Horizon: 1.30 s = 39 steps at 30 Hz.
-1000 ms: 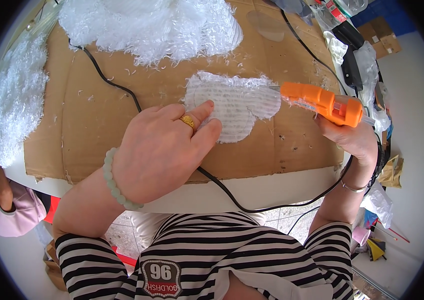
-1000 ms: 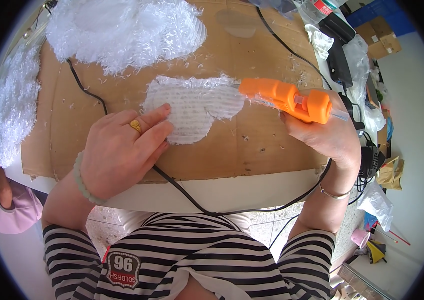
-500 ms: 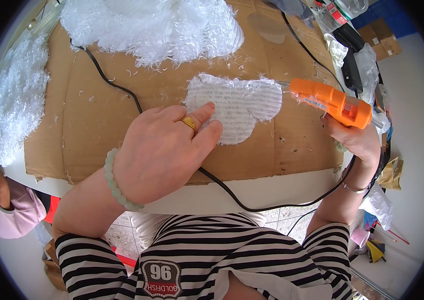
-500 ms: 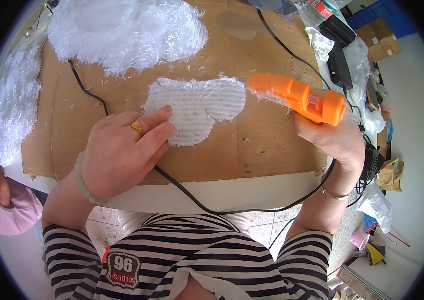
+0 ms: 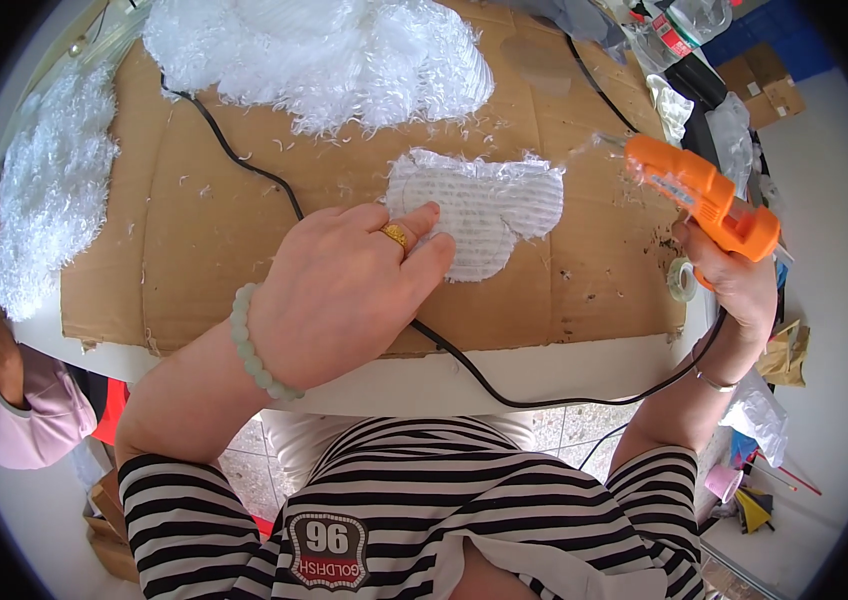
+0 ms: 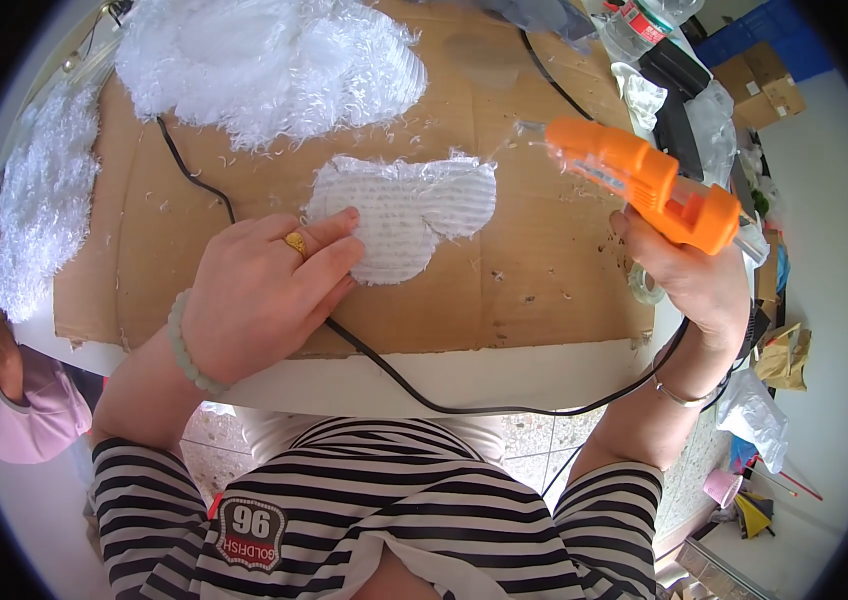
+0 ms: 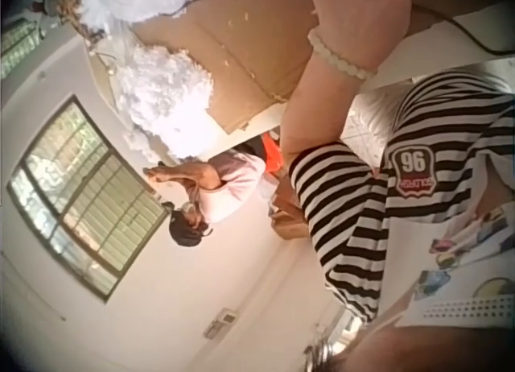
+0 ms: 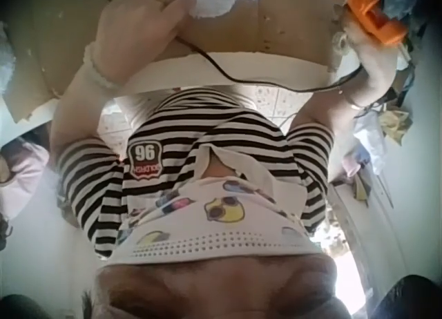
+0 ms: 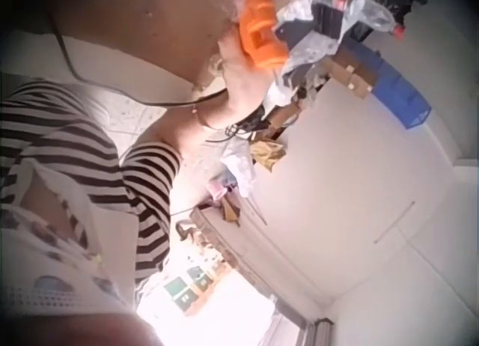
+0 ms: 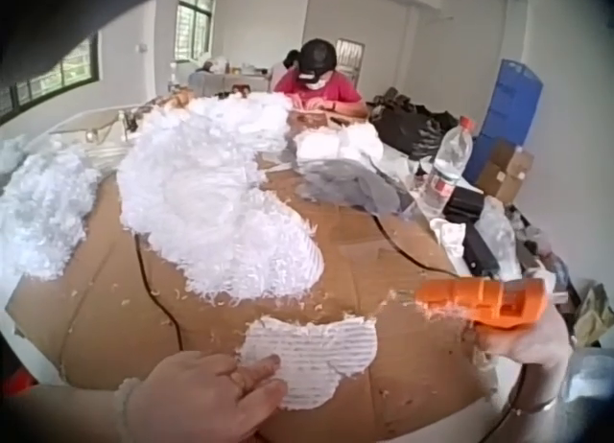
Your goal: Applying hot glue to plastic shapes and attaching white fiberfill material to them.
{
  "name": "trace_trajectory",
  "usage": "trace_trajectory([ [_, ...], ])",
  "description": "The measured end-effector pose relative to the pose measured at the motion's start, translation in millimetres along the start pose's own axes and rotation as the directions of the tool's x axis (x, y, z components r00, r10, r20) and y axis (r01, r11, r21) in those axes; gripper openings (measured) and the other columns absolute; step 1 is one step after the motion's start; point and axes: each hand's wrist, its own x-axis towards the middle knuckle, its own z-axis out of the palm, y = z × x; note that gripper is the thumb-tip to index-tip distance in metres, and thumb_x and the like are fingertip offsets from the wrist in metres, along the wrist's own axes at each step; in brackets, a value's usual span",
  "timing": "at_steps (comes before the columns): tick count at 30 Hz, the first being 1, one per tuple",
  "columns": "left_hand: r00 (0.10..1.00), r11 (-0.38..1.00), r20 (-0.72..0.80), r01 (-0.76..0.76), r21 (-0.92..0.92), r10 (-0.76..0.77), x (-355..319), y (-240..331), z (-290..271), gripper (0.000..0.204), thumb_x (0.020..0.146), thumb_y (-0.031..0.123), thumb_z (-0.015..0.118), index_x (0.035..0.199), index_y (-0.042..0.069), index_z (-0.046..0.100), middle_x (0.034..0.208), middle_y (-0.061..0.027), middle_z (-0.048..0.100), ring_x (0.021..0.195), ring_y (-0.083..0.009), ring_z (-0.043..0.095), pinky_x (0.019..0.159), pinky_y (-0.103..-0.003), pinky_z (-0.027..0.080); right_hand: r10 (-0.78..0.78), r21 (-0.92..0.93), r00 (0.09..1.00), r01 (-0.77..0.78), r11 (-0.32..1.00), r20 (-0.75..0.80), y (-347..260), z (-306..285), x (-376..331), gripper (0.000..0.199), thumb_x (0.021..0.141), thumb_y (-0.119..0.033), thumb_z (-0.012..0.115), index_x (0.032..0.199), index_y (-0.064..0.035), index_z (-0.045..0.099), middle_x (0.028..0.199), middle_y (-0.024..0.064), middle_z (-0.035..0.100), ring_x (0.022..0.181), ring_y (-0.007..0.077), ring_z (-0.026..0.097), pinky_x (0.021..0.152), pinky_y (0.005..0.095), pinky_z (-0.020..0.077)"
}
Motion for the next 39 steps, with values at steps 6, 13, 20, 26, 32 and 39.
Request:
trace_trajectory([
  [6, 1.0, 1.0, 0.023, -0.006, 0.02, 0.005, 0.7, 1.7, -0.5, 0.013, 0.07, 0.01, 0.058, 0.081, 0.003, 0.055, 0.08, -0.0089, 0.064, 0.063, -0.0193, 0.056, 0.054, -0.031, 0.045, -0.425, 0.482, 0.887, 0.456, 0.749, -0.178, -10.5, 1.6, -8.3, 0.028, 0.079, -0.027, 0.068, 0.087, -0.0028, 0.057, 0.076, 0.0059, 0.055, 0.07, 0.0142, 0.051, 0.061, 0.027, 0.0417],
  [13, 0.999, 0.998, -0.011, -0.033, 0.047, 0.034, 0.2, 5.9, -1.1, 0.012, 0.071, 0.01, 0.055, 0.081, 0.003, 0.056, 0.081, -0.0094, 0.064, 0.068, -0.0209, 0.06, 0.058, -0.033, 0.048, -0.213, 0.851, 0.977, 0.094, 0.517, 0.021, -29.0, 77.4, -5.1, 0.029, 0.092, -0.031, 0.051, 0.089, -0.0019, 0.056, 0.086, 0.0089, 0.057, 0.083, 0.019, 0.059, 0.08, 0.0443, 0.0537],
  [20, 0.998, 0.992, -0.019, -0.052, 0.111, 0.054, 4.1, 10.5, -0.5, 0.011, 0.071, 0.011, 0.057, 0.079, 0.003, 0.056, 0.081, -0.0089, 0.064, 0.071, -0.0213, 0.06, 0.061, -0.033, 0.048, -0.203, 0.97, 0.973, -0.061, 0.236, 0.111, -28.6, 120.3, -3.1, 0.027, 0.093, -0.03, 0.05, 0.092, -0.0035, 0.056, 0.09, 0.0083, 0.057, 0.089, 0.0179, 0.058, 0.085, 0.0499, 0.0508],
  [26, 0.996, 0.967, -0.021, 0.081, -0.243, -0.088, 11.8, -4.7, -10.1, 0.008, 0.076, 0.008, 0.058, 0.083, 0.005, 0.059, 0.076, -0.0103, 0.061, 0.071, -0.0263, 0.058, 0.067, -0.035, 0.048, -0.163, 0.984, 0.979, -0.095, 0.152, 0.12, -27.2, 123.9, -5.8, 0.026, 0.093, -0.03, 0.05, 0.094, -0.004, 0.055, 0.091, 0.0081, 0.057, 0.089, 0.018, 0.057, 0.084, 0.0513, 0.0507],
  [32, 0.961, 0.958, -0.172, 0.174, -0.229, -0.215, 33.1, -34.7, 5.1, 0.018, 0.077, 0.0, 0.051, 0.091, 0.005, 0.061, 0.078, -0.0122, 0.063, 0.077, -0.0298, 0.059, 0.072, -0.038, 0.047, -0.128, 0.981, 0.981, -0.124, 0.149, 0.144, -25.5, 122.6, -4.9, 0.026, 0.094, -0.029, 0.049, 0.096, -0.004, 0.055, 0.091, 0.008, 0.057, 0.089, 0.0183, 0.057, 0.082, 0.05, 0.0523],
  [39, 0.988, 0.94, -0.085, 0.095, -0.327, -0.129, 40.7, -30.7, 17.9, 0.029, 0.074, -0.003, 0.049, 0.102, 0.005, 0.055, 0.084, -0.0118, 0.065, 0.082, -0.0308, 0.06, 0.072, -0.041, 0.047, -0.121, 0.986, 0.984, -0.119, 0.114, 0.133, -26.3, 124.8, -4.6, 0.025, 0.094, -0.027, 0.049, 0.095, -0.0027, 0.054, 0.091, 0.008, 0.057, 0.088, 0.0183, 0.058, 0.082, 0.0488, 0.0523],
])
